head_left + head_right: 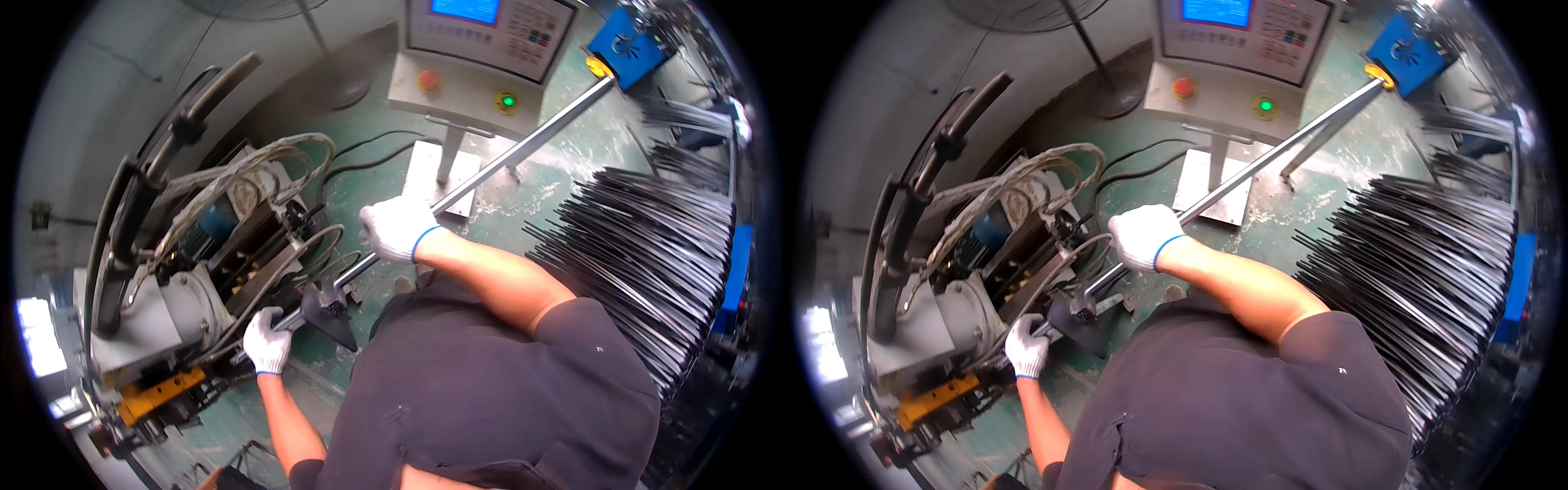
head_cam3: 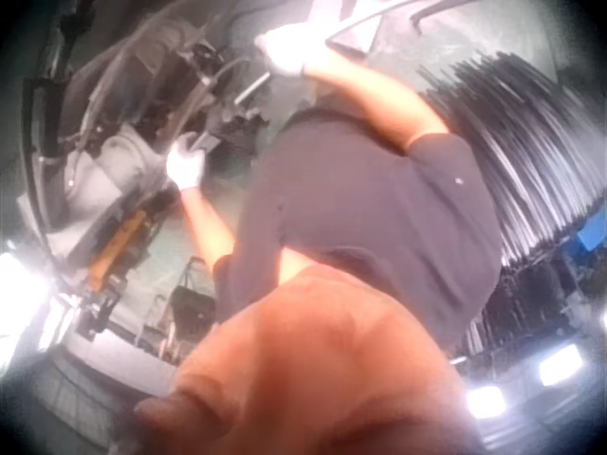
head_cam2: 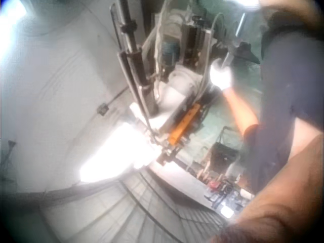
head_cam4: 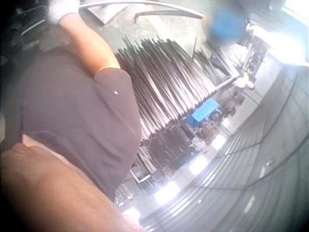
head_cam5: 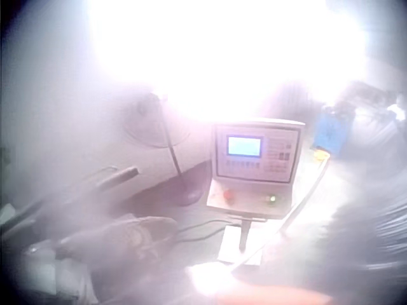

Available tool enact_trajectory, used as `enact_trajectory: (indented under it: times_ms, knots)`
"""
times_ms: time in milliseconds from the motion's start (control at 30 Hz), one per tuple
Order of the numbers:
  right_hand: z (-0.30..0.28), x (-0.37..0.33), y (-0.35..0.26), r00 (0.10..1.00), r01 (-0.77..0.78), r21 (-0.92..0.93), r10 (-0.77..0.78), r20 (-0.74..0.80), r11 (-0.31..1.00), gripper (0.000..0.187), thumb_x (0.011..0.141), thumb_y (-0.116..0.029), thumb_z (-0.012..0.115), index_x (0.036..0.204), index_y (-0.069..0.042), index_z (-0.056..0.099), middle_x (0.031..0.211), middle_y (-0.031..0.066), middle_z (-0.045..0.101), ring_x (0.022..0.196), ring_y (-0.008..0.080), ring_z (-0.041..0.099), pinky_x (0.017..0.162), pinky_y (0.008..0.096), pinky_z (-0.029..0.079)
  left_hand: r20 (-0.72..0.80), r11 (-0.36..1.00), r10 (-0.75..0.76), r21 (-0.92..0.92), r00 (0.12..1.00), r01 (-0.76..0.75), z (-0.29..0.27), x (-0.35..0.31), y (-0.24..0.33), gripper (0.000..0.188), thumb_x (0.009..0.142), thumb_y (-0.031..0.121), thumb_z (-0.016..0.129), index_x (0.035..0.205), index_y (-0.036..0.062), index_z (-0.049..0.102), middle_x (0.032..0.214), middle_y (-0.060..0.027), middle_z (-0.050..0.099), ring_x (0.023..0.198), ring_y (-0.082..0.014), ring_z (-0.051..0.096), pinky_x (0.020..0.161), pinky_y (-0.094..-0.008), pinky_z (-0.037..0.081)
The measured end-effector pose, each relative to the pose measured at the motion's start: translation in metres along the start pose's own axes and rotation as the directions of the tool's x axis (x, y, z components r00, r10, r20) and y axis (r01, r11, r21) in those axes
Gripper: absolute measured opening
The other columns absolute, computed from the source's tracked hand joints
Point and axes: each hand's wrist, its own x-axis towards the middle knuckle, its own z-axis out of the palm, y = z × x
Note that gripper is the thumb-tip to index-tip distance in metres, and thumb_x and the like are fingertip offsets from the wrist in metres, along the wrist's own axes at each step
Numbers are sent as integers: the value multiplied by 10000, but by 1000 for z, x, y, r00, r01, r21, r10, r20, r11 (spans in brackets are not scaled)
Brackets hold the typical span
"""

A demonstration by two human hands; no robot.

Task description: The person bends a metal rod around a wooden board to form a rectangular frame, then measures the frame with a tape measure. They repeat this process for a second frame. Finally, they place a metal rod into a bending machine.

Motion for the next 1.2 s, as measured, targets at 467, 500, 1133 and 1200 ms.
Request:
enact_trajectory:
  times_ms: [467, 500, 1133, 1200]
  knots:
    - [-2, 8, -16, 999, 9, -119, -5, 33, 993, 331, 1045, -379, 685, 1051, -71, 804, 980, 265, 800, 944, 464, 790, 866, 572, 609, -435, 1000, 22, 26, 900, -12, 12, -30, 26, 415, 715, 6, 731, 1115, 95, 797, 1122, -128, 793, 1114, -373, 744, 1056, -519, 575]
    - [2, 6, -12, 999, -36, -127, 36, 1, 991, 307, 1045, -381, 698, 1033, -91, 797, 964, 234, 803, 938, 453, 787, 862, 562, 609, -491, 1000, 23, -4, 871, -28, 12, -30, 28, 405, 739, -17, 728, 1127, 86, 783, 1138, -126, 787, 1128, -371, 742, 1080, -526, 565]
    - [42, 4, -53, 962, -101, -228, 37, -269, 969, 302, 1000, -345, 730, 951, -48, 752, 883, 221, 772, 884, 440, 766, 836, 543, 587, -362, 586, -799, -646, 480, 489, 70, -180, -118, 157, 955, 61, 747, 1102, 18, 784, 1032, -160, 784, 978, -280, 764, 907, -401, 613]
    - [49, 6, -74, 965, -157, -297, 82, -250, 942, 303, 1011, -374, 725, 960, -78, 764, 913, 217, 781, 886, 460, 763, 842, 563, 595, -517, 713, -682, -626, 517, 315, 28, -157, -139, 175, 959, -5, 727, 1131, -5, 759, 1120, -170, 760, 1025, -279, 731, 942, -395, 595]
